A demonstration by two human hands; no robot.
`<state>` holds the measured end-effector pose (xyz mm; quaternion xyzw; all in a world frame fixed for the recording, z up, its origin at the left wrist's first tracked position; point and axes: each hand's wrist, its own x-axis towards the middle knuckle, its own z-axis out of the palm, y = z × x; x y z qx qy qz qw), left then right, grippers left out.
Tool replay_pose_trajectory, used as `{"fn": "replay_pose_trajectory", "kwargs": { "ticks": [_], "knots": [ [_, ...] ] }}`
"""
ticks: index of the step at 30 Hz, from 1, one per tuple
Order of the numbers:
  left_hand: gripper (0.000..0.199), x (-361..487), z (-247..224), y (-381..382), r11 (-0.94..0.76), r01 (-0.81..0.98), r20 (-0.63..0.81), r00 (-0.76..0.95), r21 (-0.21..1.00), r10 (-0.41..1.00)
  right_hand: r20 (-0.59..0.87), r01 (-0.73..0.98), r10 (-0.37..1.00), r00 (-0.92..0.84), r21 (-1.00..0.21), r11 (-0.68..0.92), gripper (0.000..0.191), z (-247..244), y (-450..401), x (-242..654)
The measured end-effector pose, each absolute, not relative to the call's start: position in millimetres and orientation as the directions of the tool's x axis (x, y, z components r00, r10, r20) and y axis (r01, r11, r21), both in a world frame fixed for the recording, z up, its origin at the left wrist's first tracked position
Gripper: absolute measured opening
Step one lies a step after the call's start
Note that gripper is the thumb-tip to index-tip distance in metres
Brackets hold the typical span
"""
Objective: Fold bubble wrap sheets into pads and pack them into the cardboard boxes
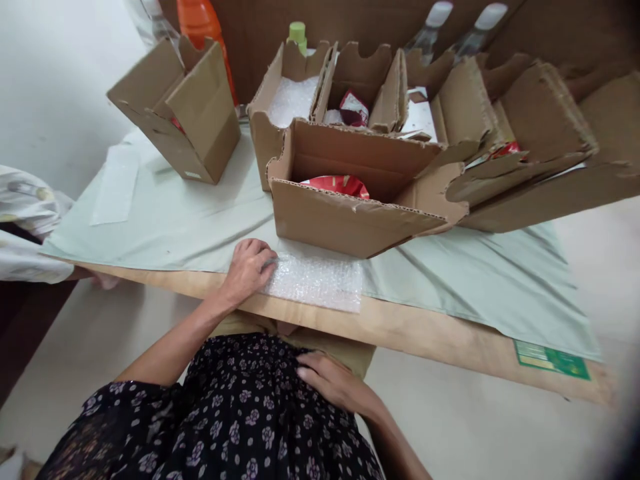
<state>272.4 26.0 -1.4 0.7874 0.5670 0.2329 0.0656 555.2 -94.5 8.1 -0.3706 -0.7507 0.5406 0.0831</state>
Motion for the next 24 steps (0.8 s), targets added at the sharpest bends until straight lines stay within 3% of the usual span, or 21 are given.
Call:
{"fn": "replay_pose_trajectory", "kwargs": {
  "ticks": [2, 4, 7, 9, 12, 14, 16, 20, 23, 24],
  "knots": [
    [0.016, 273, -3, 30, -0.366, 0.853, 0.301, 0.262, 0.371, 0.917, -0.25, 0.414, 0.615, -0.748, -0.9, 0.138, 0.032, 37, -97, 588],
    [0.014, 276, -4, 32, -0.392, 0.846, 0.347, 0.269, 0.362, 0.899, -0.205, 0.411, 0.689, -0.695, -0.9, 0.146, 0.032, 61, -86, 610],
    [0.012, 281, 1, 32, -0.434, 0.827, 0.447, 0.257, 0.357, 0.857, -0.029, 0.591, 0.92, -0.391, -0.774, 0.227, 0.032, 68, -49, 611],
    [0.012, 283, 7, 29, -0.482, 0.796, 0.517, 0.256, 0.366, 0.817, 0.163, 0.692, 0.948, -0.272, -0.652, 0.311, 0.034, 59, -19, 595],
    [0.011, 280, 19, 22, -0.572, 0.72, 0.593, 0.277, 0.392, 0.756, 0.265, 0.726, 0.886, -0.381, -0.507, 0.464, 0.049, 41, 16, 571],
    [0.011, 277, 27, 17, -0.599, 0.671, 0.609, 0.269, 0.436, 0.746, 0.234, 0.728, 0.853, -0.467, -0.445, 0.521, 0.04, 35, 29, 562],
    [0.011, 273, 34, 12, -0.571, 0.645, 0.583, 0.231, 0.508, 0.779, 0.219, 0.737, 0.847, -0.484, -0.42, 0.53, 0.022, 34, 34, 558],
    [0.011, 264, 51, 0, -0.461, 0.612, 0.457, 0.176, 0.643, 0.872, 0.311, 0.732, 0.846, -0.433, -0.428, 0.531, 0.022, 57, 24, 556],
    [0.003, 249, 65, -13, -0.445, 0.518, 0.368, 0.249, 0.73, 0.896, 0.378, 0.726, 0.806, -0.455, -0.366, 0.581, 0.018, 86, 0, 553],
    [0.012, 242, 67, -17, -0.43, 0.462, 0.324, 0.293, 0.776, 0.899, 0.36, 0.715, 0.79, -0.496, -0.348, 0.607, 0.016, 94, -10, 553]
  ]
}}
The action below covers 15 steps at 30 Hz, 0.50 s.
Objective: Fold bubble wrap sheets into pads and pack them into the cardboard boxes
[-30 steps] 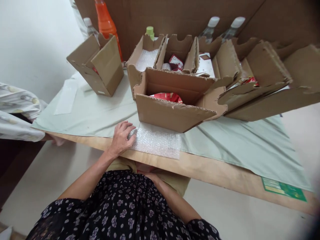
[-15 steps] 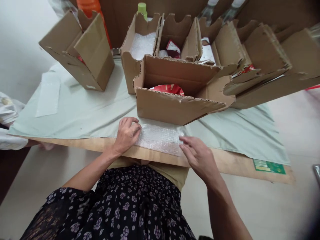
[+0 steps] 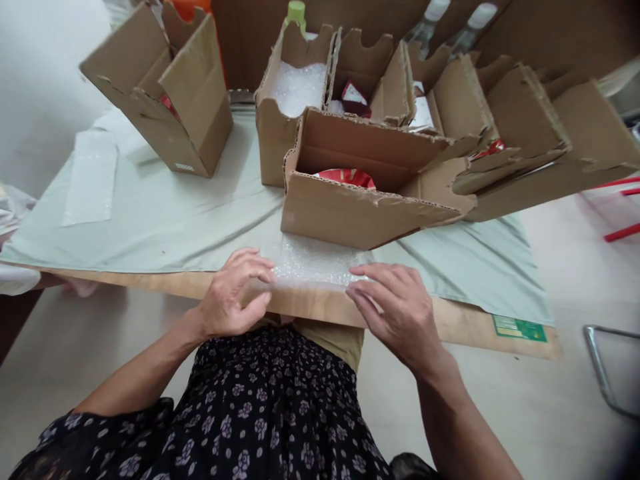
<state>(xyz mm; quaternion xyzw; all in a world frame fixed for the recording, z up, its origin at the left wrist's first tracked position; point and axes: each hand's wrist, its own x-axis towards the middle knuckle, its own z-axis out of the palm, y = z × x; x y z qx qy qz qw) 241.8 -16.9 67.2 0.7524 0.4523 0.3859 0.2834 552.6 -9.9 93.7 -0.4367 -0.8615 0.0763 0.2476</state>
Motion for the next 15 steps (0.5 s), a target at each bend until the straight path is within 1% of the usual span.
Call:
{"fn": "replay_pose_trajectory", "kwargs": {
  "ticks": [2, 3, 4, 5, 6, 8, 9, 11, 12, 14, 15],
  "knots": [
    [0.042, 228, 68, -21, -0.369, 0.348, 0.234, 0.374, 0.862, 0.898, 0.259, 0.661, 0.752, -0.606, -0.362, 0.657, 0.014, 103, -28, 555],
    [0.053, 224, 66, -22, -0.331, 0.325, 0.191, 0.396, 0.886, 0.898, 0.2, 0.636, 0.736, -0.647, -0.39, 0.666, 0.02, 105, -35, 558],
    [0.058, 221, 62, -20, -0.304, 0.337, 0.157, 0.4, 0.891, 0.903, 0.151, 0.625, 0.73, -0.667, -0.419, 0.658, 0.03, 104, -40, 561],
    [0.057, 220, 57, -18, -0.296, 0.383, 0.139, 0.389, 0.875, 0.911, 0.121, 0.631, 0.741, -0.661, -0.443, 0.636, 0.038, 100, -42, 566],
    [0.05, 222, 51, -15, -0.312, 0.447, 0.145, 0.369, 0.839, 0.918, 0.109, 0.652, 0.768, -0.631, -0.461, 0.602, 0.041, 96, -42, 570],
    [0.033, 231, 38, -8, -0.386, 0.569, 0.21, 0.351, 0.726, 0.913, 0.125, 0.711, 0.845, -0.52, -0.485, 0.509, 0.039, 83, -34, 578],
    [0.028, 237, 33, -4, -0.436, 0.608, 0.253, 0.365, 0.664, 0.896, 0.141, 0.736, 0.877, -0.46, -0.492, 0.465, 0.038, 76, -28, 581],
    [0.025, 246, 23, 2, -0.521, 0.651, 0.296, 0.432, 0.552, 0.852, 0.172, 0.772, 0.906, -0.387, -0.477, 0.42, 0.035, 59, -14, 582],
    [0.026, 249, 19, 3, -0.549, 0.664, 0.287, 0.471, 0.508, 0.834, 0.173, 0.785, 0.905, -0.388, -0.452, 0.423, 0.033, 51, -9, 582],
    [0.026, 250, 15, 6, -0.58, 0.67, 0.242, 0.534, 0.464, 0.81, 0.155, 0.794, 0.891, -0.428, -0.406, 0.452, 0.029, 37, -2, 581],
    [0.026, 248, 14, 7, -0.579, 0.668, 0.231, 0.54, 0.467, 0.809, 0.154, 0.794, 0.889, -0.431, -0.403, 0.455, 0.027, 31, -1, 583]
  ]
}}
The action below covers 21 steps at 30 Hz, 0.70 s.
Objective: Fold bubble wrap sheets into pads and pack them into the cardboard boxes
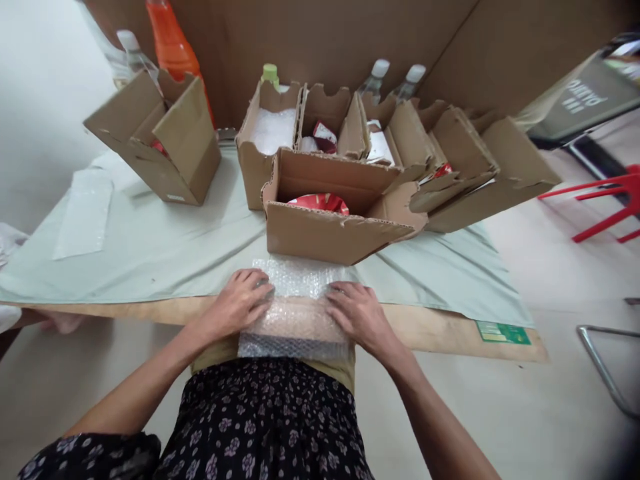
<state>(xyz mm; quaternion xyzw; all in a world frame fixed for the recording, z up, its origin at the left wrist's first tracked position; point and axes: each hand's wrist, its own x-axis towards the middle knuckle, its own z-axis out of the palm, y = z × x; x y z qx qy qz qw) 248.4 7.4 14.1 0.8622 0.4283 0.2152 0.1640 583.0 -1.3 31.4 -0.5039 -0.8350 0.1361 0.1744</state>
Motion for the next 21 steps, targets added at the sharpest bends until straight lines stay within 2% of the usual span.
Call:
{"fn": "replay_pose_trajectory", "kwargs": {
  "ticks": [2, 5, 7, 9, 13, 17, 21],
  "knots": [
    [0.033, 244, 15, 13, -0.535, 0.668, 0.256, 0.475, 0.518, 0.842, 0.212, 0.801, 0.918, -0.334, -0.449, 0.395, 0.026, 25, 0, 591],
    [0.056, 246, 21, 32, -0.398, 0.651, 0.315, 0.248, 0.646, 0.916, 0.305, 0.776, 0.952, -0.006, -0.6, 0.197, 0.038, 25, 14, 606],
    [0.07, 258, 24, 50, -0.332, 0.598, 0.313, 0.141, 0.73, 0.939, 0.281, 0.723, 0.952, 0.121, -0.683, 0.11, 0.052, 28, 34, 611],
    [0.076, 275, 25, 66, -0.299, 0.523, 0.288, 0.105, 0.798, 0.952, 0.221, 0.686, 0.965, 0.142, -0.724, 0.064, 0.054, 31, 58, 609],
    [0.061, 299, 20, 78, -0.267, 0.442, 0.278, 0.041, 0.856, 0.96, 0.138, 0.675, 0.979, 0.15, -0.738, 0.001, 0.042, 31, 94, 597],
    [0.043, 300, 17, 83, -0.245, 0.465, 0.314, -0.076, 0.851, 0.946, 0.145, 0.652, 0.98, 0.135, -0.758, 0.023, 0.041, 29, 102, 589],
    [0.036, 301, 18, 98, -0.258, 0.49, 0.35, -0.105, 0.833, 0.931, 0.172, 0.627, 0.973, 0.155, -0.778, 0.038, 0.038, 28, 108, 585]
  ]
}}
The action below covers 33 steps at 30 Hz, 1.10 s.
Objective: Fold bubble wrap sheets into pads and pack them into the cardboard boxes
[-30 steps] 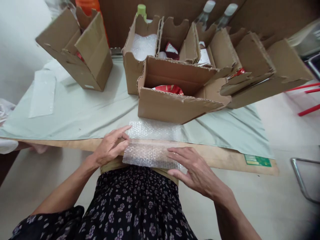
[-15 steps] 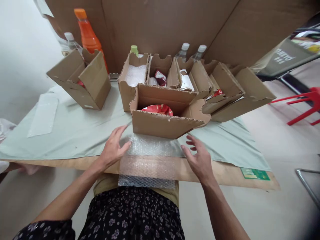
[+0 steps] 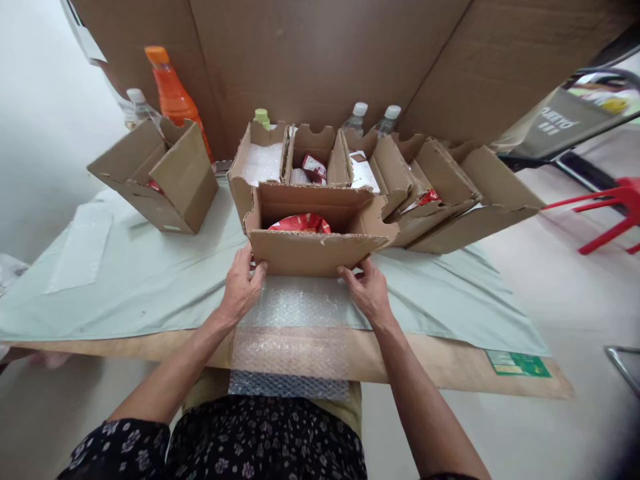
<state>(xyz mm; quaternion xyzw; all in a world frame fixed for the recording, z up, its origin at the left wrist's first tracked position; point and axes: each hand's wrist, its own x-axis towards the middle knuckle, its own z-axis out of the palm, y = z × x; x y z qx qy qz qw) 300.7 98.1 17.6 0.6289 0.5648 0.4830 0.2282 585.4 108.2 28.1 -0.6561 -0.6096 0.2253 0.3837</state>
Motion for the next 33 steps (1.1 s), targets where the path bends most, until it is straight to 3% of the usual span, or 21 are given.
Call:
{"fn": "replay_pose_trajectory", "kwargs": {
  "ticks": [8, 14, 18, 21, 26, 29, 33],
  "knots": [
    [0.061, 265, 14, 71, -0.249, 0.644, 0.335, -0.012, 0.723, 0.942, 0.219, 0.635, 0.963, 0.158, -0.769, 0.071, 0.053, 13, 71, 599],
    [0.039, 248, 1, 48, -0.217, 0.868, 0.239, 0.117, 0.446, 0.964, 0.256, 0.837, 0.966, -0.039, -0.519, 0.171, 0.043, -7, 32, 599],
    [0.01, 261, -1, 54, -0.24, 0.885, 0.175, 0.183, 0.399, 0.967, 0.197, 0.877, 0.973, -0.12, -0.439, 0.197, 0.034, -11, 37, 584],
    [0.01, 264, 1, 52, -0.274, 0.874, 0.192, 0.212, 0.401, 0.958, 0.207, 0.859, 0.963, -0.17, -0.448, 0.248, 0.023, -7, 33, 576],
    [0.009, 263, 5, 50, -0.255, 0.866, 0.202, 0.183, 0.43, 0.962, 0.346, 0.847, 0.938, -0.031, -0.49, 0.208, 0.012, 3, 23, 574],
    [0.022, 269, 10, 55, -0.211, 0.892, 0.11, 0.182, 0.399, 0.977, 0.352, 0.808, 0.935, 0.051, -0.565, 0.169, 0.009, 3, 23, 575],
    [0.009, 274, 22, 62, -0.208, 0.899, -0.024, 0.235, 0.386, 0.972, 0.276, 0.73, 0.949, 0.155, -0.679, 0.078, 0.011, -1, 18, 574]
  ]
}}
